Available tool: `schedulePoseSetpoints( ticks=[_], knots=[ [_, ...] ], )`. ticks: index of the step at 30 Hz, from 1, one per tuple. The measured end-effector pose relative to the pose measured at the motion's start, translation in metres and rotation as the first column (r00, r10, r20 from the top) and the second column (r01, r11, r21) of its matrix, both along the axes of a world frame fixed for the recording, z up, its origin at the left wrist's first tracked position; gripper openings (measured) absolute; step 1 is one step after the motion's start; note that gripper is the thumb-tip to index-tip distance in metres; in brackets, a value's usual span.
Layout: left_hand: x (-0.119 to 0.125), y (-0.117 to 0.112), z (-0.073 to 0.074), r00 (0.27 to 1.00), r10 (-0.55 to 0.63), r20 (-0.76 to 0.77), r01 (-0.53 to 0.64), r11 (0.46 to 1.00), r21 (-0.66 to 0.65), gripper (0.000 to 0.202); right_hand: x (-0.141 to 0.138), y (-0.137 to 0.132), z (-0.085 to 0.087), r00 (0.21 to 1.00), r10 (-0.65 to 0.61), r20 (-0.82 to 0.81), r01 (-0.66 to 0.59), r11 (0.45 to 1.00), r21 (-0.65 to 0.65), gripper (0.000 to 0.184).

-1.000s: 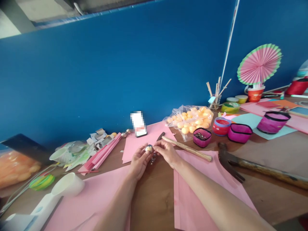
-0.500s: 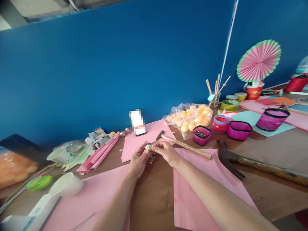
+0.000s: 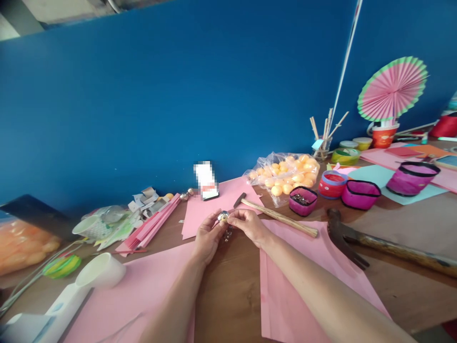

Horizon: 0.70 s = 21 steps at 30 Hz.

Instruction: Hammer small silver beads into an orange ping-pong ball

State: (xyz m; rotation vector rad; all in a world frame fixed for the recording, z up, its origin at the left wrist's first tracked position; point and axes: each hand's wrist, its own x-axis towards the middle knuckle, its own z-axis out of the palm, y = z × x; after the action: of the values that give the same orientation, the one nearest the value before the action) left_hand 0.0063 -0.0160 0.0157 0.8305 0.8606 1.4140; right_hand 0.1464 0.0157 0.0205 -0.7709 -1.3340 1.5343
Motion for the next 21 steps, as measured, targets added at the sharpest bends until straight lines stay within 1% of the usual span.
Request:
schedulePoseSetpoints(
  ticks=[6,11,21],
  knots=[
    [0.0003,0.0003,-0.0002,1.0,0.012,-0.023,-0.012,1.0,0.005,0.049,0.0001,0.001,-0.0022,1.0,-0.019,0.017,0.019,1.0,-0.007,0.029],
    [-0.0002,0.001,-0.0015,0.999,0.015,-0.04,-0.015,1.0,0.014,0.049,0.0005,0.0013,-0.0029,1.0,0.003,0.007,-0.003,1.0,-0.008,0.027],
    [-0.0002,0.0018,-0.0035,0.998,0.021,-0.058,-0.02,0.999,0.034,0.05,0.0009,0.0003,-0.0014,1.0,0.019,0.018,-0.019,1.0,0.0,0.028]
  ],
)
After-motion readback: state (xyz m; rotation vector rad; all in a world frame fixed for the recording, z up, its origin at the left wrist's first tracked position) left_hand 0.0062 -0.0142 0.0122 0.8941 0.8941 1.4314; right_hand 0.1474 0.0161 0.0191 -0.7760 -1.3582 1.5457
